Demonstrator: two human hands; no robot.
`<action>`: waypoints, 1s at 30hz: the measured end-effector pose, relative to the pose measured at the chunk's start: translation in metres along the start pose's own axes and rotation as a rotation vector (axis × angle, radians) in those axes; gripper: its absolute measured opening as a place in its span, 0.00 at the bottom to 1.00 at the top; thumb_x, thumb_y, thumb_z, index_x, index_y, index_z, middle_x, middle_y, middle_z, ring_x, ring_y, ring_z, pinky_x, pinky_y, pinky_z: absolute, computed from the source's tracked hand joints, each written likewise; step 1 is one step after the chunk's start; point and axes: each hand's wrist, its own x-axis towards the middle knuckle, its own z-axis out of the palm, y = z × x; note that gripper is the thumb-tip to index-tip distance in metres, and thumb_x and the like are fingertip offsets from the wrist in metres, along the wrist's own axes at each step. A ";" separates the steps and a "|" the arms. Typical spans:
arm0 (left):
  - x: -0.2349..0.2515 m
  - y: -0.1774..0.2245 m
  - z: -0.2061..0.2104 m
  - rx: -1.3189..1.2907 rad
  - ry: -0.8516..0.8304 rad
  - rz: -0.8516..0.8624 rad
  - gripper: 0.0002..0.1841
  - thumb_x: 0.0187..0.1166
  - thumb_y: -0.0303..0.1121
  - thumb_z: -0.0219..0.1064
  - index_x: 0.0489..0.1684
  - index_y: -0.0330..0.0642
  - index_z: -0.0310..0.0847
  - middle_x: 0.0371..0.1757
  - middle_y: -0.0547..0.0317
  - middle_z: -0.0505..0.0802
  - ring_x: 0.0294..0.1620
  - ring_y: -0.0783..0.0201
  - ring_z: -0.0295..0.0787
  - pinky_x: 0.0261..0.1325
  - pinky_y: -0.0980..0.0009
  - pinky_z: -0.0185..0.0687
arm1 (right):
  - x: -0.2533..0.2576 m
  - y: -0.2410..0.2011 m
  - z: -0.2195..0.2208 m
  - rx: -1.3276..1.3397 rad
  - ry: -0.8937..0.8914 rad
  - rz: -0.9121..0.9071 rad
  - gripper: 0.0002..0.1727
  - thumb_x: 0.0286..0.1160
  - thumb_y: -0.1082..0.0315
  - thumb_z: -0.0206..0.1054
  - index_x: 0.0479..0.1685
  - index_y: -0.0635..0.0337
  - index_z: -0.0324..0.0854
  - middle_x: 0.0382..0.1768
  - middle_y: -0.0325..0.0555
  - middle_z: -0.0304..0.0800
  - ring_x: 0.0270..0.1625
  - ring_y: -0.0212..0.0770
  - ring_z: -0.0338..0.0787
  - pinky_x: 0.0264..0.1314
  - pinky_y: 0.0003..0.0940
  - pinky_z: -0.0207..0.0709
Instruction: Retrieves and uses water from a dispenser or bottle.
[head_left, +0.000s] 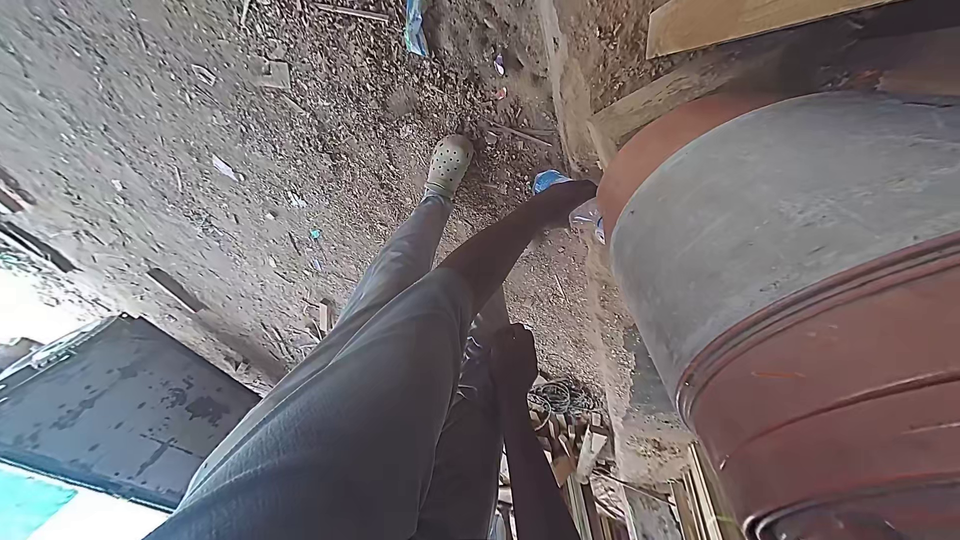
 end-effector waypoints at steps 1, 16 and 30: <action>0.001 -0.001 0.001 -0.001 0.002 0.003 0.46 0.50 0.24 0.89 0.80 0.38 0.73 0.81 0.47 0.80 0.84 0.50 0.73 0.87 0.54 0.67 | 0.000 0.001 0.000 0.000 -0.001 -0.002 0.19 0.81 0.49 0.59 0.48 0.52 0.89 0.49 0.50 0.90 0.53 0.51 0.91 0.46 0.57 0.84; -0.001 0.003 -0.002 -0.017 -0.005 -0.004 0.46 0.50 0.24 0.89 0.79 0.37 0.73 0.80 0.47 0.80 0.83 0.49 0.74 0.86 0.54 0.68 | 0.001 0.001 -0.002 0.044 -0.015 0.015 0.19 0.82 0.48 0.59 0.49 0.51 0.89 0.50 0.49 0.90 0.53 0.51 0.91 0.46 0.57 0.83; -0.003 0.006 -0.006 -0.031 0.008 -0.005 0.44 0.53 0.24 0.88 0.79 0.37 0.74 0.79 0.46 0.81 0.82 0.49 0.75 0.86 0.53 0.68 | 0.003 -0.001 -0.005 0.064 -0.015 0.026 0.19 0.81 0.49 0.60 0.49 0.50 0.89 0.49 0.48 0.90 0.52 0.50 0.91 0.46 0.58 0.83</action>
